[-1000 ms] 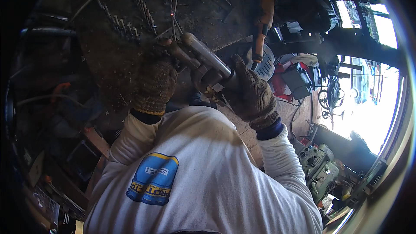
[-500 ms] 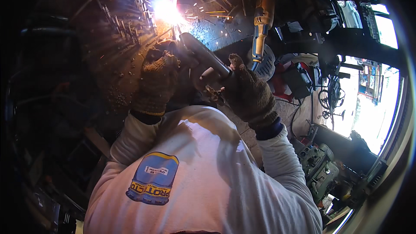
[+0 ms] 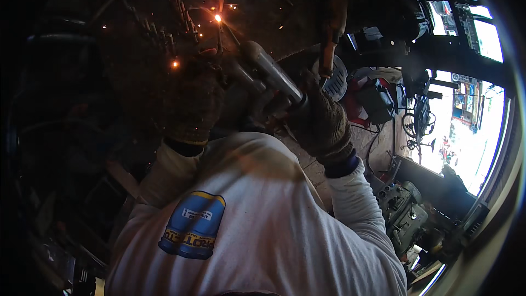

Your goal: The person uses an angle grinder to smooth the edges of a metal frame, then places the piece in a vice to tighten a component, and finally welds metal rods onto a circular metal structure.

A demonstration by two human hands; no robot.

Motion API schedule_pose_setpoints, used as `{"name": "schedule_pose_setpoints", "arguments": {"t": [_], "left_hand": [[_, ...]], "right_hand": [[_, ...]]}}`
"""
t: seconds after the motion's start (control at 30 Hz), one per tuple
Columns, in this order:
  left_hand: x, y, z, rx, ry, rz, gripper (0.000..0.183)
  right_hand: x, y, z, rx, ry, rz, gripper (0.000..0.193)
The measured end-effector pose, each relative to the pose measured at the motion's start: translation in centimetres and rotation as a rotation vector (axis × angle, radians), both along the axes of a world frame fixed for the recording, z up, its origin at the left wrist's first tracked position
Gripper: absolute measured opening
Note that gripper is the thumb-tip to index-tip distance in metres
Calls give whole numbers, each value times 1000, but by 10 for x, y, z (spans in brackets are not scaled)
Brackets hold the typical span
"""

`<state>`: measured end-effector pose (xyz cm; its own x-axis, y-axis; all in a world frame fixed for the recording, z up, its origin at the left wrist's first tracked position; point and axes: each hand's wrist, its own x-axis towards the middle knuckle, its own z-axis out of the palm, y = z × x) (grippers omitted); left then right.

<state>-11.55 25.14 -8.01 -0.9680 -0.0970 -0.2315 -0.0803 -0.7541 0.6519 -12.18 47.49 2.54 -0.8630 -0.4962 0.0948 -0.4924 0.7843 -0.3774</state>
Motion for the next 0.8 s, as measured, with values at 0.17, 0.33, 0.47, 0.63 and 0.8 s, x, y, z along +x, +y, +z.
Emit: {"name": "schedule_pose_setpoints", "arguments": {"t": [0.17, 0.33, 0.47, 0.63, 0.8], "left_hand": [[-1, -1, 11, -160, 173, 72, 26], [-1, -4, -18, 38, 122, -12, 27], [4, -8, -38, 59, 124, -61, 28], [-1, -8, -26, -739, 230, 42, 30], [0, -3, -35, -252, 118, 46, 30]], "right_hand": [[2, 1, -1, 40, -60, -28, 75], [5, 8, -10, 83, -18, 14, 73], [2, 7, -11, 24, 15, 61, 73], [0, -1, -5, 61, -149, -50, 69], [-3, -7, -2, 43, -106, -5, 69]]}}
